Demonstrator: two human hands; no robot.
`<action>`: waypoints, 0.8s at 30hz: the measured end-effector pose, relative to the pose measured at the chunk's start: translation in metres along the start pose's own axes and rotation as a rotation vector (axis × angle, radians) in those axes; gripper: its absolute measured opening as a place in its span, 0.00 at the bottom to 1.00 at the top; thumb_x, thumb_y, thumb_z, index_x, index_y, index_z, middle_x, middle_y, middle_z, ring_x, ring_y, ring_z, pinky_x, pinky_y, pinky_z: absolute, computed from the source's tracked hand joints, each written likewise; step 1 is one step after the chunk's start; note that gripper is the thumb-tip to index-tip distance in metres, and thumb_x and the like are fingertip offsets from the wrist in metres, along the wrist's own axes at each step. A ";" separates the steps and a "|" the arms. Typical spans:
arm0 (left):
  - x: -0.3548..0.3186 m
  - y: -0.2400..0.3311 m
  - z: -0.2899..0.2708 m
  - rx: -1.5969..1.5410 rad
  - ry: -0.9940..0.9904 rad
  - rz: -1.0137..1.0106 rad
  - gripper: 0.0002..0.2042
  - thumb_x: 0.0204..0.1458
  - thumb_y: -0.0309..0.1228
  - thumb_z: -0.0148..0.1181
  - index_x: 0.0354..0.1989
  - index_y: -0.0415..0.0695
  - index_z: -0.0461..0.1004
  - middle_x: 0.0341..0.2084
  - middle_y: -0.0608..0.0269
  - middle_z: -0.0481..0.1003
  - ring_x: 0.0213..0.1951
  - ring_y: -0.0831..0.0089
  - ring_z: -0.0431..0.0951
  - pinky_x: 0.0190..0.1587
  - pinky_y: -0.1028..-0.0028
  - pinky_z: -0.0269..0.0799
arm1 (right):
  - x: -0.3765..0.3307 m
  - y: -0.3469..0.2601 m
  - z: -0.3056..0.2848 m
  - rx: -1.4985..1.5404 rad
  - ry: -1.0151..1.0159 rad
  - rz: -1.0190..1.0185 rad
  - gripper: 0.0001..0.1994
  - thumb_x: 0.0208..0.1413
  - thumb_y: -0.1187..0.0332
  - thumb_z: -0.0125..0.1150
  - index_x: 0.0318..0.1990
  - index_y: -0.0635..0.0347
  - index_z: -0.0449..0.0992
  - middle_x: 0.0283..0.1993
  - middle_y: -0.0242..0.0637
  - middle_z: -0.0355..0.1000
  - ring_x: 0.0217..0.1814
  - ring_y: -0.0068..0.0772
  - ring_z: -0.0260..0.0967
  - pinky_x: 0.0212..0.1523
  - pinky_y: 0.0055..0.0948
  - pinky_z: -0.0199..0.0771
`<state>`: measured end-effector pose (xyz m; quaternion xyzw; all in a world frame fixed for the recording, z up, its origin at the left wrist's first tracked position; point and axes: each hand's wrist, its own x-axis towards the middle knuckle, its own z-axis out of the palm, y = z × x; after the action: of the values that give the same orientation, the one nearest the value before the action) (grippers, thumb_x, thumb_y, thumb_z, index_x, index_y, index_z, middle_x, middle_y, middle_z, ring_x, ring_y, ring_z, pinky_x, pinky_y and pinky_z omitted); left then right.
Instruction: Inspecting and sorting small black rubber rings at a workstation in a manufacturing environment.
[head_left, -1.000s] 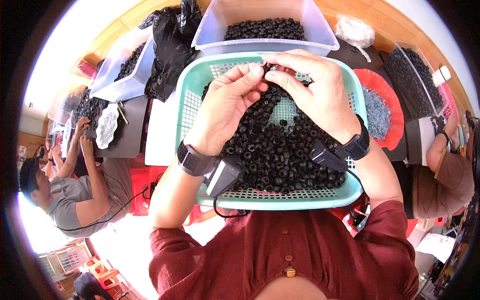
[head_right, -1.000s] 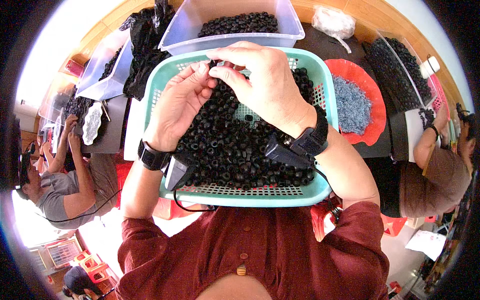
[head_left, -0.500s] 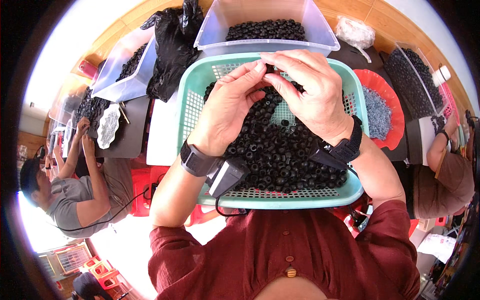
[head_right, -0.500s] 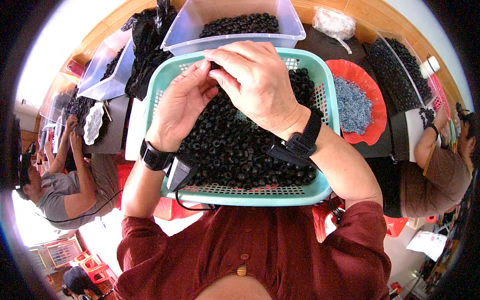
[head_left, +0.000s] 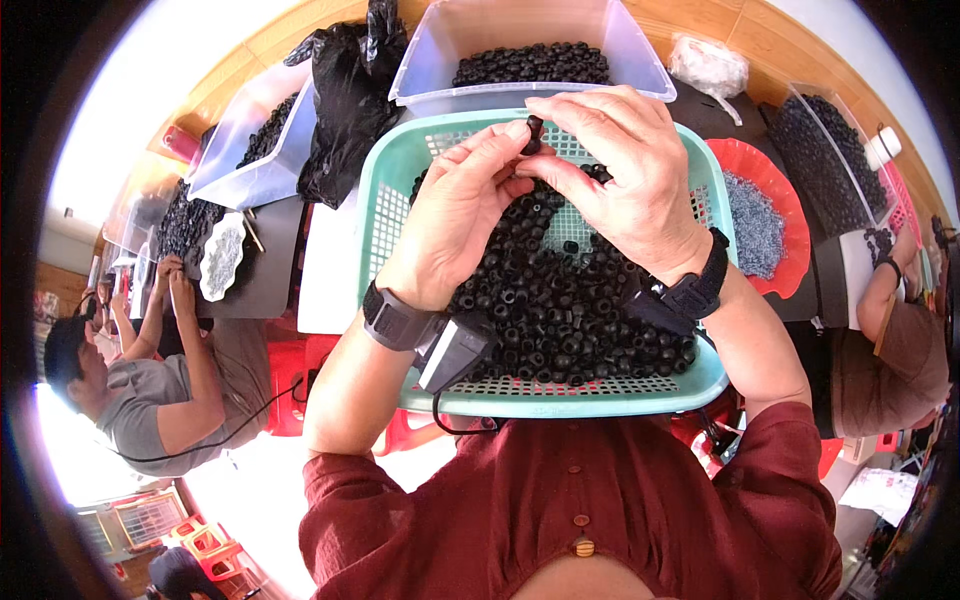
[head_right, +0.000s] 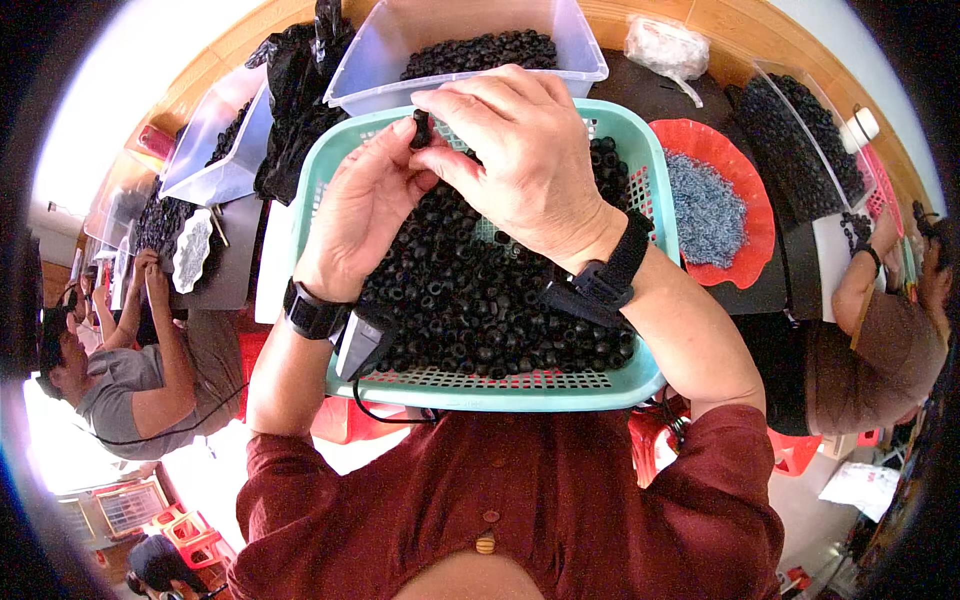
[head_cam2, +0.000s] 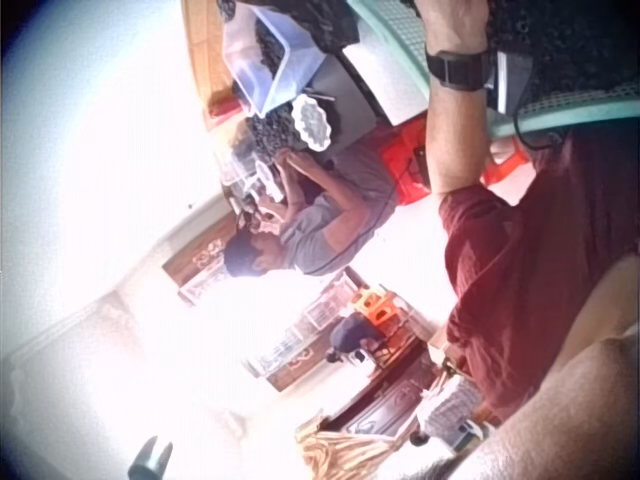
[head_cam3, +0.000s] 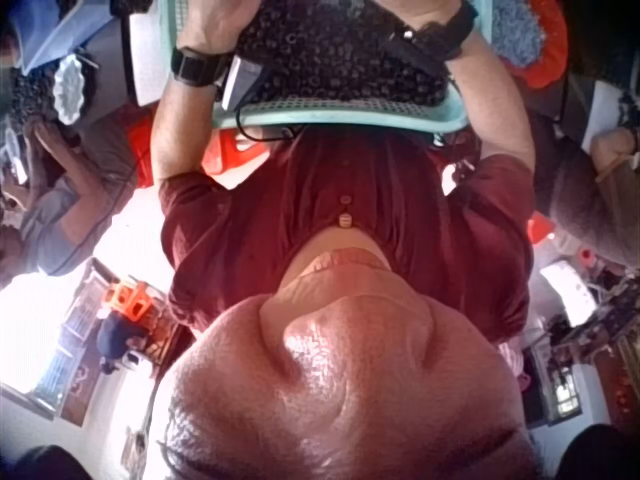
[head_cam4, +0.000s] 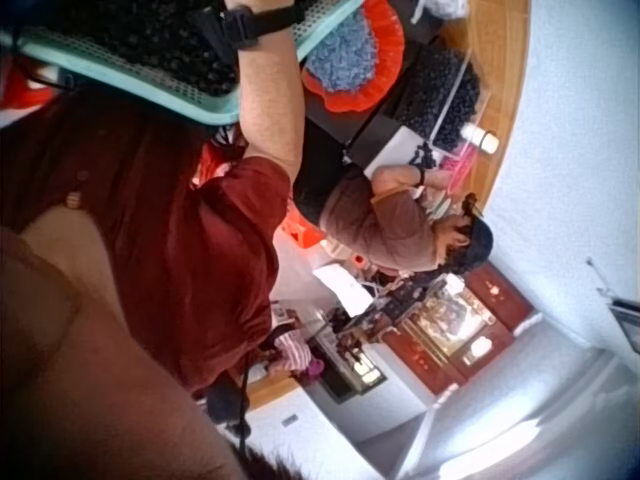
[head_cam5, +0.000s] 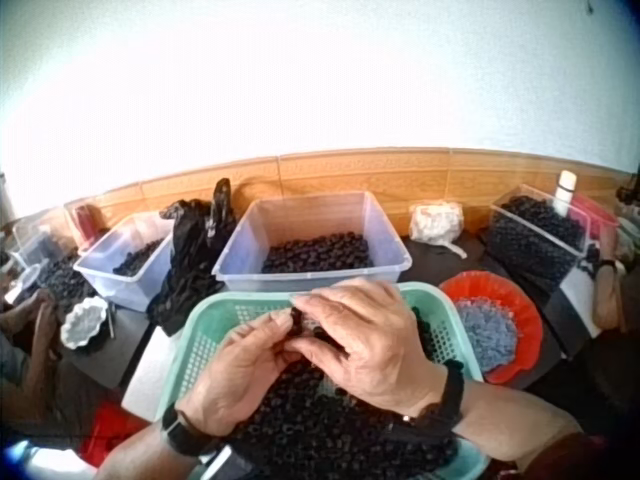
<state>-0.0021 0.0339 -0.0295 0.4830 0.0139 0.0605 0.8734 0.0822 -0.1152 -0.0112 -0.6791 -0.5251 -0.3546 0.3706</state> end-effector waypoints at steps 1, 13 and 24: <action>0.000 0.000 -0.001 -0.004 -0.021 0.020 0.07 0.57 0.34 0.53 0.37 0.48 0.75 0.33 0.72 0.75 0.37 0.84 0.71 0.42 0.80 0.63 | 0.001 -0.001 -0.001 -0.046 -0.009 -0.034 0.17 0.38 0.67 0.67 0.40 0.55 0.76 0.37 0.30 0.73 0.40 0.33 0.69 0.44 0.34 0.65; -0.004 0.002 0.008 -0.034 -0.058 0.035 0.09 0.57 0.35 0.53 0.39 0.44 0.75 0.35 0.67 0.76 0.39 0.80 0.73 0.46 0.77 0.67 | 0.001 -0.001 -0.002 -0.191 0.021 -0.132 0.15 0.37 0.65 0.66 0.36 0.54 0.74 0.34 0.27 0.71 0.38 0.29 0.68 0.43 0.35 0.62; -0.003 0.002 0.004 0.053 -0.082 0.081 0.09 0.57 0.33 0.53 0.39 0.43 0.76 0.34 0.69 0.76 0.37 0.82 0.73 0.43 0.80 0.67 | -0.004 0.003 0.003 -0.200 0.005 -0.259 0.19 0.38 0.66 0.65 0.39 0.65 0.74 0.36 0.36 0.70 0.40 0.35 0.66 0.45 0.37 0.64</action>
<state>-0.0046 0.0314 -0.0261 0.5082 -0.0398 0.0755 0.8570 0.0844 -0.1147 -0.0166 -0.6384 -0.5692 -0.4517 0.2538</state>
